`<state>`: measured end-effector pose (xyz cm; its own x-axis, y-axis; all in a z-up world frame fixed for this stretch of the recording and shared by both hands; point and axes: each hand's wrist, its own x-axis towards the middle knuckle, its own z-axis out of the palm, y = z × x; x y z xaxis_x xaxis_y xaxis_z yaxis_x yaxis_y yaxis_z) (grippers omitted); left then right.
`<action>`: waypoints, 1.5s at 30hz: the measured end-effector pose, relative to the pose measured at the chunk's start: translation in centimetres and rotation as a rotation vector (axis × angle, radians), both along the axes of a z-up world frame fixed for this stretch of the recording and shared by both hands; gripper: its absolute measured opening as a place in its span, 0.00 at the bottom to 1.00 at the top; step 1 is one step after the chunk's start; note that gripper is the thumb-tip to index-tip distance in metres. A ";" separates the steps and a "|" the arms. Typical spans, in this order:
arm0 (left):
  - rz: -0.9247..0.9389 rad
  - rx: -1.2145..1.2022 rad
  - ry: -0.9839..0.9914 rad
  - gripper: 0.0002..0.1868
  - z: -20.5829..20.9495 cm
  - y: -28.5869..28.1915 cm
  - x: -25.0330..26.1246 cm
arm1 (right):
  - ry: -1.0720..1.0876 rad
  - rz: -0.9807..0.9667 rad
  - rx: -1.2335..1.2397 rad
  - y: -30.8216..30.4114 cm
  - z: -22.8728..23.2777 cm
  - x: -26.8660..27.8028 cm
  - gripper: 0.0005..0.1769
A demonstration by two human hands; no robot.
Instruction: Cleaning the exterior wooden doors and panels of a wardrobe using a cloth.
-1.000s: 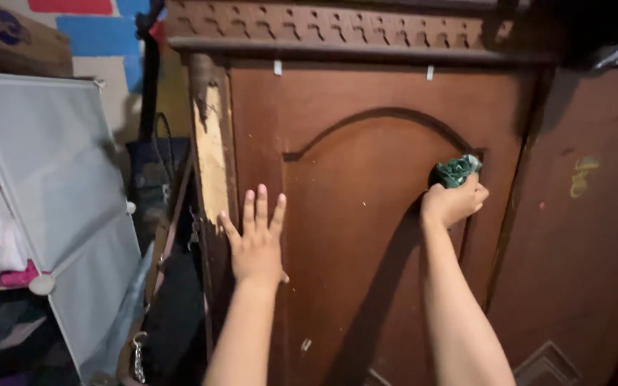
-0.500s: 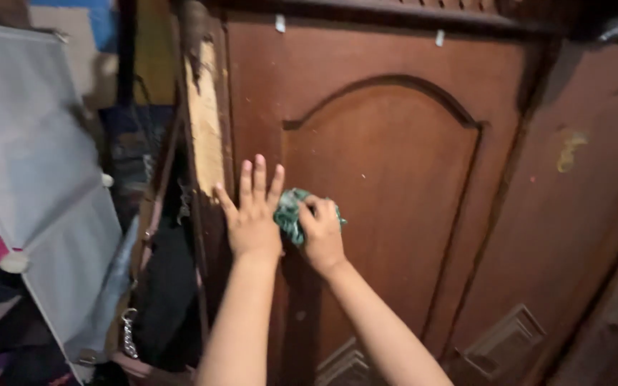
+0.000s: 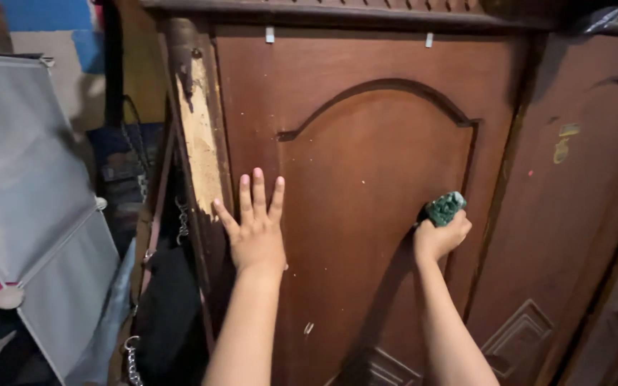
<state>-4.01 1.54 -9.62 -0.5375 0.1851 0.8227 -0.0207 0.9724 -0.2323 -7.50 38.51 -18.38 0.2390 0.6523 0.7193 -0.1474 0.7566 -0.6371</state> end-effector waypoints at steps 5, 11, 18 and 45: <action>-0.065 0.022 -0.198 0.69 1.4 -0.4 1.9 | 0.094 0.108 0.140 -11.5 7.2 2.8 0.14; -0.078 0.054 -0.233 0.65 1.3 -0.4 1.9 | -0.037 0.455 0.584 -24.8 3.5 3.5 0.14; -0.143 0.119 -0.138 0.54 0.6 -0.1 1.5 | -0.215 0.586 0.903 -22.3 0.3 6.1 0.28; -0.017 0.044 -0.200 0.64 1.3 0.2 1.8 | -0.275 0.332 0.602 -23.9 -11.0 2.4 0.33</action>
<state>-2.17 1.71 -8.32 -0.6884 0.1617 0.7071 0.0384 0.9816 -0.1871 -5.14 14.65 -29.37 -0.1425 0.1325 0.9809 -0.3248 0.9299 -0.1727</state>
